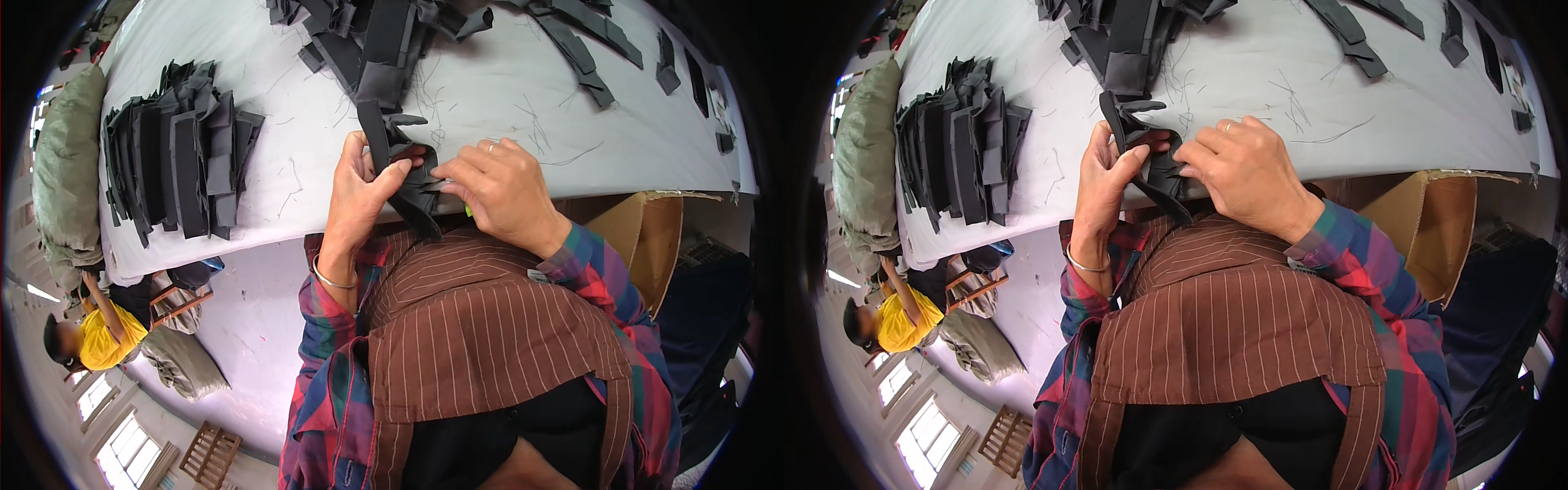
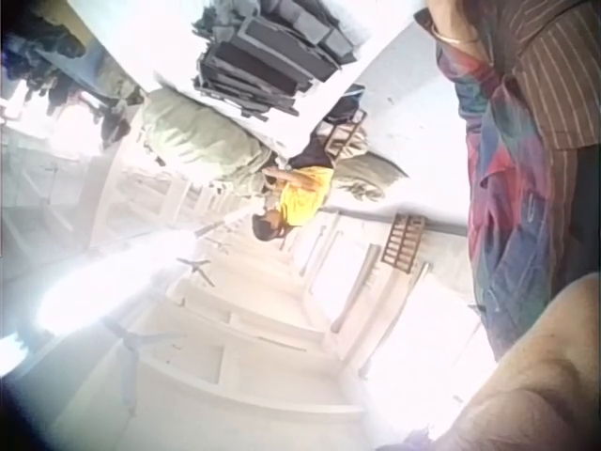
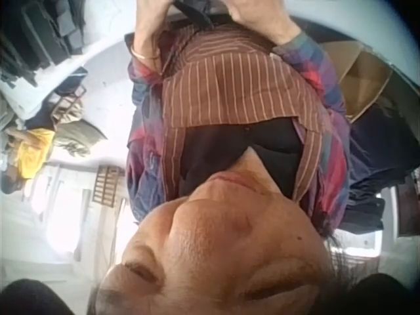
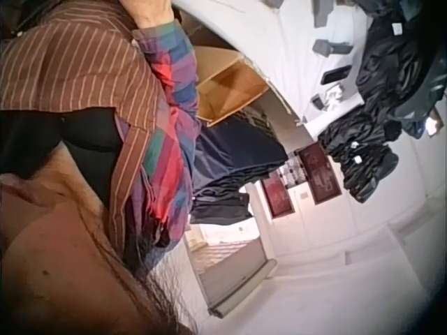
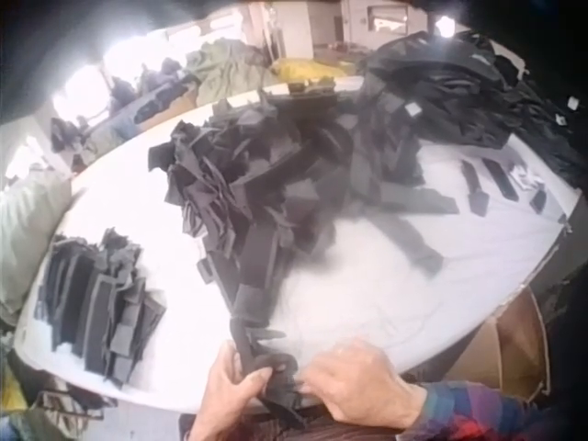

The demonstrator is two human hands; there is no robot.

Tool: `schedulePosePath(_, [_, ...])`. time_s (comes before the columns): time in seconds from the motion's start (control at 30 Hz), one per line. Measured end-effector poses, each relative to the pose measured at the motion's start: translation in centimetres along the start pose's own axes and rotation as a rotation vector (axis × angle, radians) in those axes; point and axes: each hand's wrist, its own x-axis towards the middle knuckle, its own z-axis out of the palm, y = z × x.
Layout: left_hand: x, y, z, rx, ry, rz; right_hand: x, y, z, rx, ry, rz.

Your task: The recorder uses scissors to trim excess threads and inspect small black fabric straps on a large workshop table.

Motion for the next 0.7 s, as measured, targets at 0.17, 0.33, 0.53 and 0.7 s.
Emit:
schedulePosePath(0.17, [-0.1, 0.2, -0.1, 0.016, 0.003, -0.013, 0.6, -0.2, 1.0, -0.058, 0.032, -0.047])
schedulePosePath(0.33, [0.0, 0.2, -0.2, 0.013, 0.0, -0.023, 0.7, -0.2, 2.1, -0.154, 0.038, -0.099])
schedulePosePath(0.53, [0.0, 0.1, -0.3, -0.003, -0.013, -0.011, 0.7, -0.1, 2.1, -0.162, 0.0, -0.128])
schedulePosePath(0.7, [0.1, 0.0, -0.3, -0.019, -0.012, -0.009, 0.8, 0.1, 1.9, -0.098, 0.026, -0.103])
